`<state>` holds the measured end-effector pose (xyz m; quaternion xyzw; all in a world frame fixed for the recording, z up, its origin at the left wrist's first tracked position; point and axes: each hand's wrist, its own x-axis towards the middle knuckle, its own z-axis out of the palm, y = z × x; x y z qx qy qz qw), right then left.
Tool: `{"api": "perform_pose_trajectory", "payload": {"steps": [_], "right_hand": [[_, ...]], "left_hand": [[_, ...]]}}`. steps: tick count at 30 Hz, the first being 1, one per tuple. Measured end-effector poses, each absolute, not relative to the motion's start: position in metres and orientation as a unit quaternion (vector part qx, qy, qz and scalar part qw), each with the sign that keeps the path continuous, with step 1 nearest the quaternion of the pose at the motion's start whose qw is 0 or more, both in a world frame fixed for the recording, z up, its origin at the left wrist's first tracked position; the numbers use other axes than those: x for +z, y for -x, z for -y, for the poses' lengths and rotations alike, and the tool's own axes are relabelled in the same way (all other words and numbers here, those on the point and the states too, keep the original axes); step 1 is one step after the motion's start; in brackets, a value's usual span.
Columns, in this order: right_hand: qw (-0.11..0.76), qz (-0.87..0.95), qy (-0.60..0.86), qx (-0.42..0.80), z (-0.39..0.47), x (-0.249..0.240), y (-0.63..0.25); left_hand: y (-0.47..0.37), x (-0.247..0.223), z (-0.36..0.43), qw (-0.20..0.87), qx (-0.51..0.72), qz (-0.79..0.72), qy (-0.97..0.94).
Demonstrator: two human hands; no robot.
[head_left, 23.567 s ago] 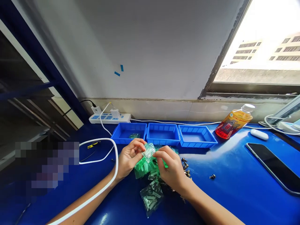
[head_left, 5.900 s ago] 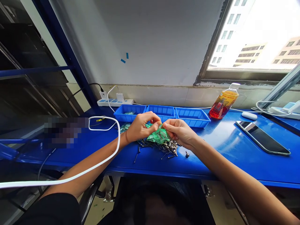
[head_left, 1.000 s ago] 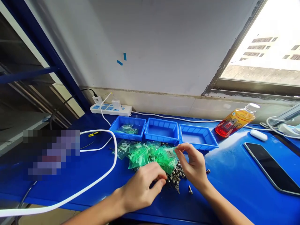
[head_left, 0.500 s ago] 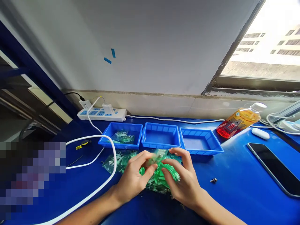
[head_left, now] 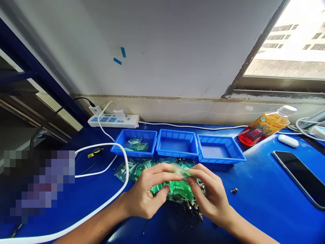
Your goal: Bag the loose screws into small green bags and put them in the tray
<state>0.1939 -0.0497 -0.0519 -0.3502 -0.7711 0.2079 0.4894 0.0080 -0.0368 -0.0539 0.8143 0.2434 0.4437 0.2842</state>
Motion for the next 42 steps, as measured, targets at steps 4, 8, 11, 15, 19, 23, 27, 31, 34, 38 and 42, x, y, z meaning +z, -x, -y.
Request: {"api": "perform_pose_trajectory", "payload": {"steps": [4,8,11,15,19,23,27,31,34,38,42], "right_hand": [[0.472,0.800,0.339,0.147,0.047,-0.052,-0.197],[0.467,0.819,0.324,0.083,0.048,-0.051,-0.198],[0.446,0.847,0.286,0.036,0.057,-0.050,-0.196],[0.349,0.913,0.210,0.013,0.076,-0.051,-0.187],[0.269,0.947,0.176,0.020,0.090,-0.061,-0.172],[0.207,0.970,0.126,-0.018,0.093,-0.080,-0.155],[0.186,0.975,0.113,-0.043,0.093,-0.090,-0.144],[0.179,0.975,0.123,-0.050,0.092,-0.090,-0.142],[0.191,0.973,0.117,-0.047,0.090,-0.087,-0.145],[0.266,0.960,0.089,-0.024,0.089,-0.084,-0.151],[0.373,0.921,0.116,-0.012,0.079,-0.084,-0.156]], "left_hand": [[0.004,-0.045,0.029,0.192,0.457,-0.262,-0.828],[0.036,-0.039,0.006,-0.041,0.474,-0.387,-0.790],[0.061,-0.038,-0.011,-0.134,0.426,-0.466,-0.764],[0.070,-0.043,-0.019,-0.168,0.403,-0.497,-0.750],[0.055,-0.051,-0.015,-0.143,0.378,-0.476,-0.781],[0.041,-0.054,-0.008,-0.140,0.376,-0.442,-0.802],[0.033,-0.053,0.002,-0.145,0.376,-0.405,-0.821],[0.023,-0.054,0.013,-0.132,0.346,-0.386,-0.845],[0.017,-0.059,0.016,-0.124,0.362,-0.332,-0.862],[0.010,-0.067,0.015,-0.103,0.427,-0.236,-0.867],[0.005,-0.072,0.020,-0.075,0.431,-0.206,-0.875]]}}
